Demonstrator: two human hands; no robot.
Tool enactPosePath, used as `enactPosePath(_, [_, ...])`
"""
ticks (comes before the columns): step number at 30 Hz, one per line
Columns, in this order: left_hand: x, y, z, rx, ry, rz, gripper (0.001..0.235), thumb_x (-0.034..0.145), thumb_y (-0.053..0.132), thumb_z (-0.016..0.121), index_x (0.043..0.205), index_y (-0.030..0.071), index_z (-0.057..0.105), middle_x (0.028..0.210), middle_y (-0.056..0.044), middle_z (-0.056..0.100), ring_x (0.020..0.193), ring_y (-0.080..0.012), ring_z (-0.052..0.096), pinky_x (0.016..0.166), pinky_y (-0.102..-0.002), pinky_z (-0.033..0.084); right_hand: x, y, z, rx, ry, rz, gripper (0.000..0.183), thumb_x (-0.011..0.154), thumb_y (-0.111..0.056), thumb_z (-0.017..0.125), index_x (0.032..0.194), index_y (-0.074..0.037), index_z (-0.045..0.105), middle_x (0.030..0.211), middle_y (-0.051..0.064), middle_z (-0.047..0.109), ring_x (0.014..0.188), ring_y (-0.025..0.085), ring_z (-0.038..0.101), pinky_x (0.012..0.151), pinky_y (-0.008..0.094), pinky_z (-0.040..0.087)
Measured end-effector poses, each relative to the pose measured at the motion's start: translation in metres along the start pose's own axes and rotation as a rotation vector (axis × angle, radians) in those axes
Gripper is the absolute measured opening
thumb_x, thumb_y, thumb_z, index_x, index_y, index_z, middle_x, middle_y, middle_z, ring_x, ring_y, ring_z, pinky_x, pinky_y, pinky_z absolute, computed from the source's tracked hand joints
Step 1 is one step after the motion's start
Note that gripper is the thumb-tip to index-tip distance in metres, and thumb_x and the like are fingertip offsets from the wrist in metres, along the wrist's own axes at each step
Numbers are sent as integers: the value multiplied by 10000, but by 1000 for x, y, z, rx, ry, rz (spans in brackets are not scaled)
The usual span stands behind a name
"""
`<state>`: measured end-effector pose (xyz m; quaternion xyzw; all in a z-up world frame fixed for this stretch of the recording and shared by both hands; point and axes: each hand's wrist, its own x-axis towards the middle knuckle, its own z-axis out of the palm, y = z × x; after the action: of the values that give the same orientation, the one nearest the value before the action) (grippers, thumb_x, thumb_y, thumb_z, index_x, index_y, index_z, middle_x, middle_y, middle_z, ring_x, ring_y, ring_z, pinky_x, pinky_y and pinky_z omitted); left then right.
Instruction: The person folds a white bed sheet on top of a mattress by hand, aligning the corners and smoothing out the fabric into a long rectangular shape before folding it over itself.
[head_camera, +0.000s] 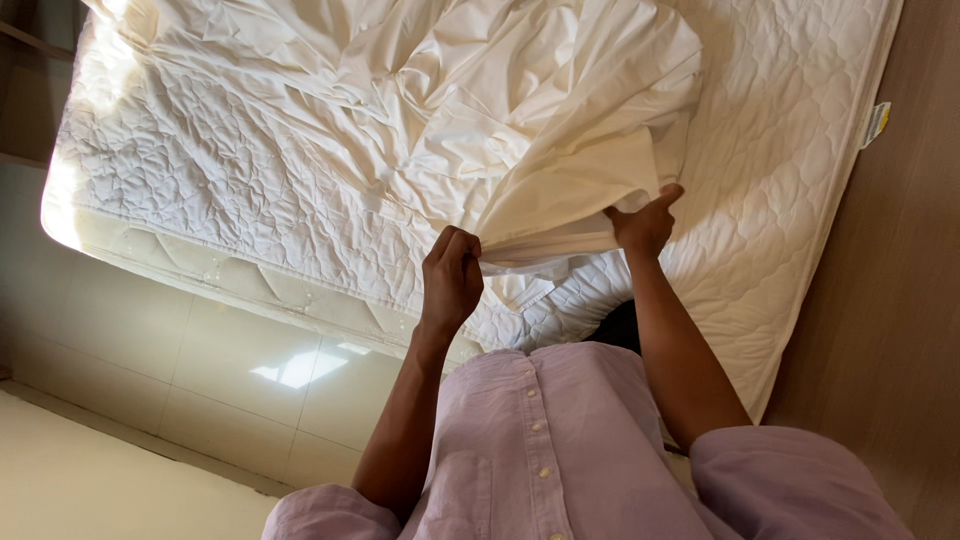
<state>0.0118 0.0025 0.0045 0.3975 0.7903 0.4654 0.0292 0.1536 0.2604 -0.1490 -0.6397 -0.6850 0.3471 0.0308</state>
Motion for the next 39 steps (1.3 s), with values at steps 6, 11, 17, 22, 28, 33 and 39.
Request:
enactPosePath(6, [0, 10, 5, -6, 3, 35, 277, 885, -135, 501, 782, 121, 515, 731, -55, 523, 577, -242, 521, 531, -339, 440, 21, 12, 10, -130, -287, -6, 1144, 555, -360, 1046, 1515, -193, 449, 1221, 310, 659, 1166, 445, 667, 1013, 496, 554])
enactPosePath(11, [-12, -5, 17, -35, 2, 11, 236, 880, -82, 465, 788, 128, 521, 686, -58, 504, 535, -255, 513, 508, -350, 438, 43, 59, 74, -183, -197, -73, 432, 793, -246, 803, 1215, -225, 715, 1024, 226, 697, 998, 422, 723, 827, 505, 600])
enactPosePath(17, [3, -25, 12, 41, -105, -52, 105, 885, 131, 497, 852, 122, 597, 622, -117, 575, 512, -336, 595, 483, -401, 480, 24, 31, 42, -213, -158, -307, 431, 899, -62, 574, 1319, -75, 671, 1108, 256, 667, 1060, 451, 694, 875, 554, 568])
enactPosePath(22, [39, 4, 35, 287, -409, -183, 434, 895, 462, 718, 1126, 101, 651, 872, -206, 748, 758, -452, 734, 647, -576, 584, 21, 6, 9, -42, -104, -785, 196, 798, -20, 610, 968, 1, 705, 978, 253, 555, 923, 518, 637, 776, 544, 524])
enactPosePath(28, [68, 19, 109, 499, -798, -154, 856, 876, 710, 527, 1472, 97, 481, 1095, -199, 745, 941, -444, 753, 784, -583, 603, -7, -48, -30, 115, -262, -974, 157, 658, 11, 680, 807, 9, 631, 839, 233, 532, 826, 502, 610, 744, 524, 495])
enactPosePath(33, [73, -8, 134, 524, -703, -45, 218, 904, 290, 640, 1089, 185, 591, 911, -44, 718, 811, -392, 757, 689, -549, 629, -24, -67, -51, 264, -151, -793, 184, 751, 7, 698, 910, -86, 697, 825, 172, 591, 761, 357, 644, 650, 393, 478])
enactPosePath(39, [86, -26, 84, 485, -651, -276, 272, 954, 291, 588, 1208, 197, 610, 1000, -100, 746, 936, -425, 746, 801, -609, 610, -12, -35, -68, 251, -409, -472, 672, 772, -323, 909, 1382, -238, 639, 1132, 163, 627, 982, 302, 658, 812, 393, 547])
